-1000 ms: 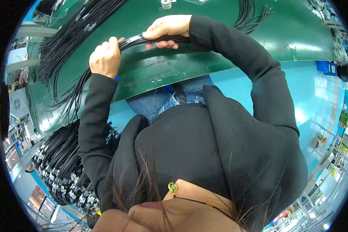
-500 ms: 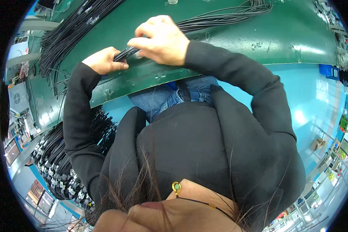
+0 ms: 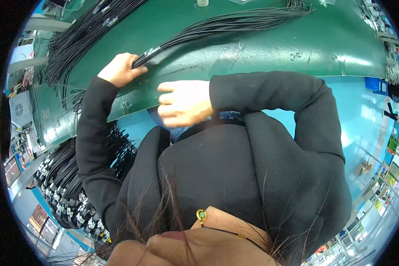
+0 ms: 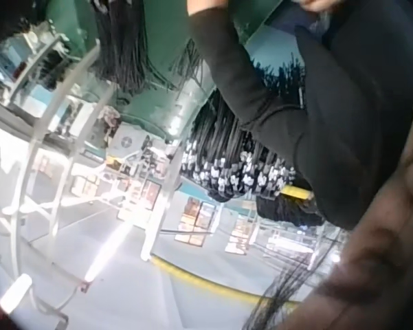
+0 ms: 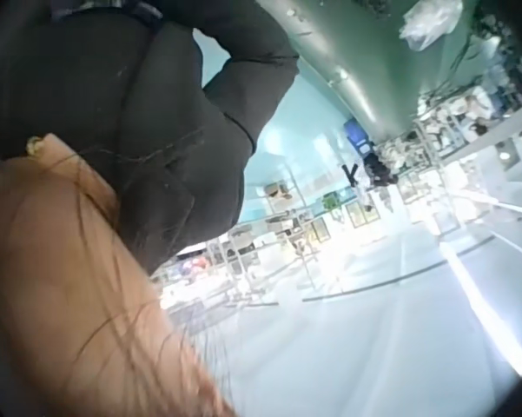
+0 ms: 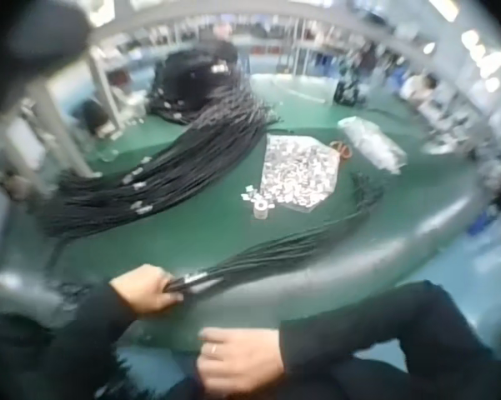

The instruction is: Sorting and inspecting bundles of black electrical cables on a manufacturing assembly line.

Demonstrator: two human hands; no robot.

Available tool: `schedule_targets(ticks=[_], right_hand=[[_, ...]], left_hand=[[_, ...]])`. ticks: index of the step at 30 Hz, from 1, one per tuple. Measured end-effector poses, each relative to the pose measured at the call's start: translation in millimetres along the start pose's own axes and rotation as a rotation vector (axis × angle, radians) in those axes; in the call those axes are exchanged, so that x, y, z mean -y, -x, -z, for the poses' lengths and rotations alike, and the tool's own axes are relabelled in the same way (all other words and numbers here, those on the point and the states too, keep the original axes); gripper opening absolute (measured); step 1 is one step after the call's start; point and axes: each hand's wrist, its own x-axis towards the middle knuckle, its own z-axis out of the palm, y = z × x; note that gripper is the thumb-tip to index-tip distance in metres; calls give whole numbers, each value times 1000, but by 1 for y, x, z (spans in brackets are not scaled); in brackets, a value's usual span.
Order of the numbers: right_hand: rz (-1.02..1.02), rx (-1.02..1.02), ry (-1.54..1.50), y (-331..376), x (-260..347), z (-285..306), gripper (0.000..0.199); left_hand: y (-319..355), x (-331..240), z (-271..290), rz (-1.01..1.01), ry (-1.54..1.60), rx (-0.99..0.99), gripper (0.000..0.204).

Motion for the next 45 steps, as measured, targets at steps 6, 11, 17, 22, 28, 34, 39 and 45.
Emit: schedule_targets(ticks=[6, 11, 17, 22, 28, 34, 39, 45], right_hand=[[-892, 17, -417, -3, -112, 29, 28], [-1024, 336, -1239, 7, -117, 8, 29], [-657, -195, -757, 11, -88, 4, 23], [-69, -191, 123, 4, -26, 11, 11], [-237, -244, -7, 3, -27, 41, 10], [-792, 102, -1125, 9, -100, 2, 25], [-845, 327, -1448, 5, -84, -8, 31], [-615, 176, -841, 2, -84, -47, 36]], left_hand=[[6, -34, -16, -243, -917, -987, 19], [12, -43, -15, -283, -1067, -1157, 20], [7, -21, -21, -226, -967, -1057, 21], [8, -3, -22, -112, -465, -759, 20], [14, -16, -18, -188, -875, -1009, 17], [23, -50, 6, -371, -985, -1254, 14], [35, -51, 5, -222, -599, -817, 16], [32, -35, -4, -54, -287, 28, 27]])
